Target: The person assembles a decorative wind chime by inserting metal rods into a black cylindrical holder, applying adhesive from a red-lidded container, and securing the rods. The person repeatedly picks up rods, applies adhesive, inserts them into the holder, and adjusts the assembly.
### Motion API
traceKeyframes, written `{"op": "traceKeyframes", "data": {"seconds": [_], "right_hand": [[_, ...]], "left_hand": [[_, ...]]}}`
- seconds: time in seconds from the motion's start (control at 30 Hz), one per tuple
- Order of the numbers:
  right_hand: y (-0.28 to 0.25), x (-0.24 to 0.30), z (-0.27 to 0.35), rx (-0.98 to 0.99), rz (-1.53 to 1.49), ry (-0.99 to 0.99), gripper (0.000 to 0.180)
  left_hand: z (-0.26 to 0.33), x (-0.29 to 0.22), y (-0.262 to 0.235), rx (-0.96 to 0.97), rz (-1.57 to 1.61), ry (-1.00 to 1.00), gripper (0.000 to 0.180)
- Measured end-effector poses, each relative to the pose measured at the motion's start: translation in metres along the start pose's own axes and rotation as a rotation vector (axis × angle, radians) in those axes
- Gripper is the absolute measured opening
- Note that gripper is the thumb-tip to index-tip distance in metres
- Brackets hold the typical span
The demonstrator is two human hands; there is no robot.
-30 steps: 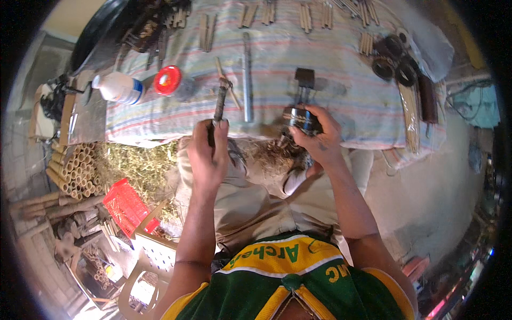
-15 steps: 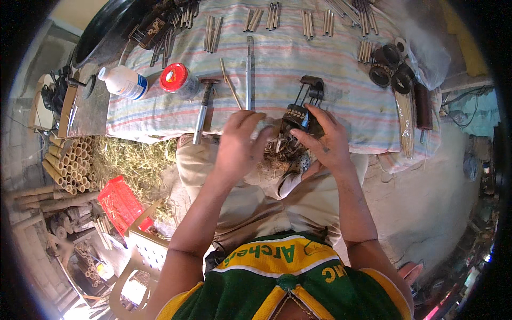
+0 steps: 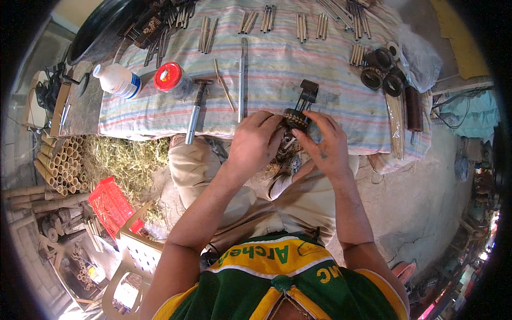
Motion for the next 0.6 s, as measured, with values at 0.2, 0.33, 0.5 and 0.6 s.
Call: {"op": "traceKeyframes", "data": {"seconds": [0.2, 0.33, 0.5, 0.6], "right_hand": [[0.001, -0.005, 0.004, -0.055, 0.025, -0.060, 0.030], [0.000, -0.011, 0.007, -0.042, 0.001, -0.067, 0.020], [-0.003, -0.011, 0.008, -0.004, -0.026, -0.060, 0.015], [-0.009, -0.006, 0.005, 0.007, 0.039, -0.099, 0.013]], "left_hand": [[-0.005, -0.002, -0.003, 0.074, 0.018, 0.032, 0.015], [-0.010, -0.003, -0.010, 0.068, 0.268, -0.039, 0.013], [-0.015, -0.003, -0.014, 0.113, 0.551, -0.360, 0.015], [-0.023, 0.000, -0.013, 0.162, 0.643, -0.455, 0.017]]}}
Point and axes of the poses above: each hand's wrist, its own z-axis away from the middle knuckle, its own y-axis out of the palm, x = y × z, the point moved 2 cm from there along -z, towards the middle knuckle, and after that the axes turned 15 degrees about y, right-handed, at the moved point
